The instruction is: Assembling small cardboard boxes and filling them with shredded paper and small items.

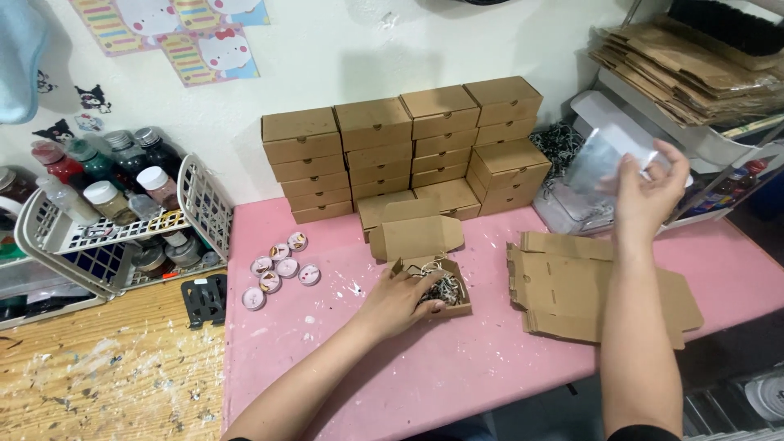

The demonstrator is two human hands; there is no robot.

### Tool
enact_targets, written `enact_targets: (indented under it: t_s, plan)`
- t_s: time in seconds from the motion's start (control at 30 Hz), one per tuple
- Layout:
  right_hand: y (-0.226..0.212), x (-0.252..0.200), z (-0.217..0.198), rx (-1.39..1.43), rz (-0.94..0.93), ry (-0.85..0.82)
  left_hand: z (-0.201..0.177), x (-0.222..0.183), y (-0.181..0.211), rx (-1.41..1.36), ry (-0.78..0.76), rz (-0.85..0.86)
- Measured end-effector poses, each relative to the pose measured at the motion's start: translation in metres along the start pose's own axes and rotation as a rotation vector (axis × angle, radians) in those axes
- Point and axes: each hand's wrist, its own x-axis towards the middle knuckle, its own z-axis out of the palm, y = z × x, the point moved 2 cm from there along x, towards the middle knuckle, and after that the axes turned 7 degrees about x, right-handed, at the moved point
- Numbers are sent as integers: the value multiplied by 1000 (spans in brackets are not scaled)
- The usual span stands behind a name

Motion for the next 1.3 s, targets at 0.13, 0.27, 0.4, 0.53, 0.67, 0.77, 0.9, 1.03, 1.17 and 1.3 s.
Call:
enact_targets:
  t_s: [0.13, 0.27, 0.4, 0.53, 0.67, 0.77, 0.9, 1.03, 1.17, 1.3]
  plan:
    - [-37, -49, 49, -61, 188, -34, -5, 1, 0, 47, -16, -16]
    - [-28, -96, 84, 13, 361, -208, 2, 2, -13, 33, -3, -69]
    - [-23, -141, 123, 179, 540, -382, -19, 8, -27, -111, -64, -220]
    - [-26, -172, 150, 197, 622, -513, -33, 12, -55, -346, -89, -490]
    - [-24, -196, 165, 171, 617, -602, -48, 5, -78, -1075, 161, -454]
    - [-11, -209, 166, 179, 584, -623, -52, 1, -82, -1015, 191, -250]
    - [5, -220, 163, 328, 557, -638, -91, -6, -56, -706, 160, -186]
    - [1, -222, 162, 375, 545, -658, -105, -12, -47, -328, 292, 13]
    - [-3, -224, 162, 359, 573, -686, -104, -12, -50, -363, 270, -43]
    - [-4, -225, 161, 389, 585, -758, -91, -9, -59, -511, 159, -101]
